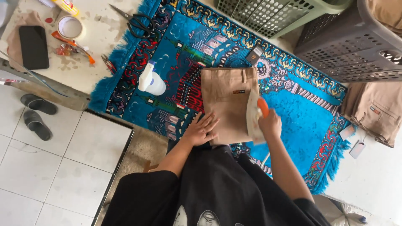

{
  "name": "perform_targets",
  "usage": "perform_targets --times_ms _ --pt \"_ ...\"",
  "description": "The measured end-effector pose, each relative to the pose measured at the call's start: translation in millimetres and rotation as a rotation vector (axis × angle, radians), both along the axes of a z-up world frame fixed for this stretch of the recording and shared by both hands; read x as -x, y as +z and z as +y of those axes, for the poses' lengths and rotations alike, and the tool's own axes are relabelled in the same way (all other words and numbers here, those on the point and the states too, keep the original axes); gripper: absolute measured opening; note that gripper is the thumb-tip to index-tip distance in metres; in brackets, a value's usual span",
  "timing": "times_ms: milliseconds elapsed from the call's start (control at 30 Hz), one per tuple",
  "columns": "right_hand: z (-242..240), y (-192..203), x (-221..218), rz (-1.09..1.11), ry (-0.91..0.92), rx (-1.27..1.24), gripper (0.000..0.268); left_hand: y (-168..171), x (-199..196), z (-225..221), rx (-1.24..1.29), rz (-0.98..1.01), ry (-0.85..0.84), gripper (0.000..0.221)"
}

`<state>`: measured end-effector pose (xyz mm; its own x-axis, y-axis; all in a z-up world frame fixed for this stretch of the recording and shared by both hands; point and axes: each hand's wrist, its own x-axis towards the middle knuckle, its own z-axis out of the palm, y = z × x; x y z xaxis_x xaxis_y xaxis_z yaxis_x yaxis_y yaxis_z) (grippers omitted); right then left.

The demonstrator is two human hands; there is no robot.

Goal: Ironing a pair of folded pants, spraying them with water, and attaching a brand tag.

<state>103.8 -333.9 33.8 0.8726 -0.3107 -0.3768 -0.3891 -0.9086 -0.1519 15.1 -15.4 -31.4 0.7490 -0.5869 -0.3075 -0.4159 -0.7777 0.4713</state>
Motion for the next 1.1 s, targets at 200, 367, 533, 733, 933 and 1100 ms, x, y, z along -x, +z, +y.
perform_targets --times_ms 200,367,533,733,933,1100 --pt "2 7 -25 0.025 -0.015 -0.017 0.046 16 -2 0 -0.064 0.033 -0.021 0.077" --pt "2 30 71 0.132 -0.035 -0.011 0.051 3 4 0 -0.011 -0.017 -0.003 0.077" --pt "3 21 126 0.153 -0.100 -0.002 0.050 -5 2 2 0.075 -0.095 0.015 0.078" --pt "22 21 138 0.131 -0.093 -0.014 0.056 -16 5 0 0.119 -0.151 0.022 0.080" --pt "-9 9 114 -0.001 -0.144 0.063 0.042 -10 2 4 0.110 -0.116 0.007 0.079" --pt "-29 4 120 -0.016 -0.308 -0.029 0.052 -5 1 6 0.078 -0.084 -0.016 0.080"
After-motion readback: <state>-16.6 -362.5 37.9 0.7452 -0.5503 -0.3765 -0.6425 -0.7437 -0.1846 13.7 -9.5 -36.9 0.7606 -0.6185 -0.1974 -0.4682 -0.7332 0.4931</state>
